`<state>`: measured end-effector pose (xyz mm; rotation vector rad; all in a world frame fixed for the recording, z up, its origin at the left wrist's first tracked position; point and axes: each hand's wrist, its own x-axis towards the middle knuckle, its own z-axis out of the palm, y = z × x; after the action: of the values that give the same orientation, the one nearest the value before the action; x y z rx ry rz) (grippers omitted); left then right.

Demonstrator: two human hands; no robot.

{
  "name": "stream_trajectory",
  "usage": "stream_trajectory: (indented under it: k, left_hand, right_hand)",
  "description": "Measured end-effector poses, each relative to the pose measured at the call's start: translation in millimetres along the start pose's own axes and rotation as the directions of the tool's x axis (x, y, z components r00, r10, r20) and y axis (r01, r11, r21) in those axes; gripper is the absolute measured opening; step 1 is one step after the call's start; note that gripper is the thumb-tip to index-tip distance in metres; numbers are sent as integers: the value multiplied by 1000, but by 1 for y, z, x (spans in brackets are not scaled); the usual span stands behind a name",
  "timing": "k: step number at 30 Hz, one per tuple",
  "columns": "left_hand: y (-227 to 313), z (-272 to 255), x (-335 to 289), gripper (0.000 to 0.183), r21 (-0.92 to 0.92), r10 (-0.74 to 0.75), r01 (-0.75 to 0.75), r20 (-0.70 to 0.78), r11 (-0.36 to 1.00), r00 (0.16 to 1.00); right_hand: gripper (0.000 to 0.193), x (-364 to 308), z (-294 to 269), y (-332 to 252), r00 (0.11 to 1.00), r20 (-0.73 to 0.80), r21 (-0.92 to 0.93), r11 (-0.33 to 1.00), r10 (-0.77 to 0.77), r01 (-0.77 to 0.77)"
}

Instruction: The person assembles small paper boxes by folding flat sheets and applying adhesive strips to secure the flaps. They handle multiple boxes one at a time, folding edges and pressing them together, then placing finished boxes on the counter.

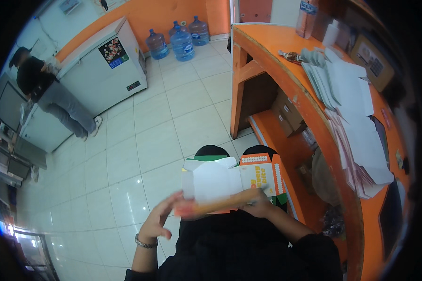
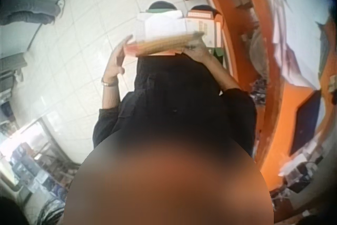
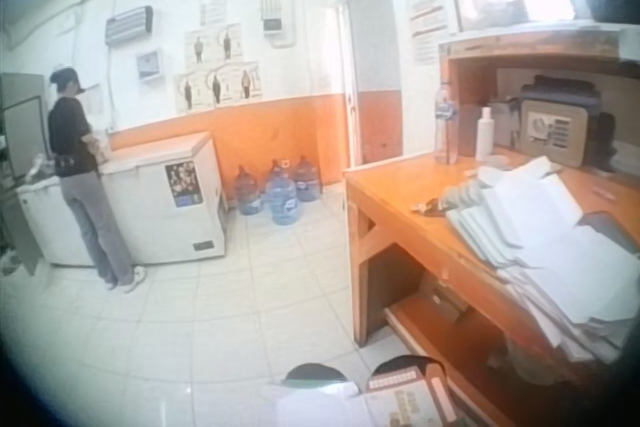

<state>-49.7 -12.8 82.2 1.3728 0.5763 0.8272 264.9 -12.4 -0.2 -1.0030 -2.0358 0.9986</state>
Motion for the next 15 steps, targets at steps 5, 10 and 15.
stream_trajectory:
  k: [5, 10, 15]
  left_hand:
    - [-43, 28, 23, 96, 357, 278, -43, -639, 933, 717]
    - [-41, 52, 33, 71, 998, 355, -19, 37, -55, 934]
    - [-48, 51, 57, 58, 981, 64, 14, -1, -195, 998]
  right_hand:
    - [34, 26, -1, 6, 908, -5, 550, 760, 418, -347]
    - [41, 46, 6, 13, 796, 176, 546, 616, 579, -568]
    - [46, 58, 0, 12, 664, 324, 635, 365, 674, -681]
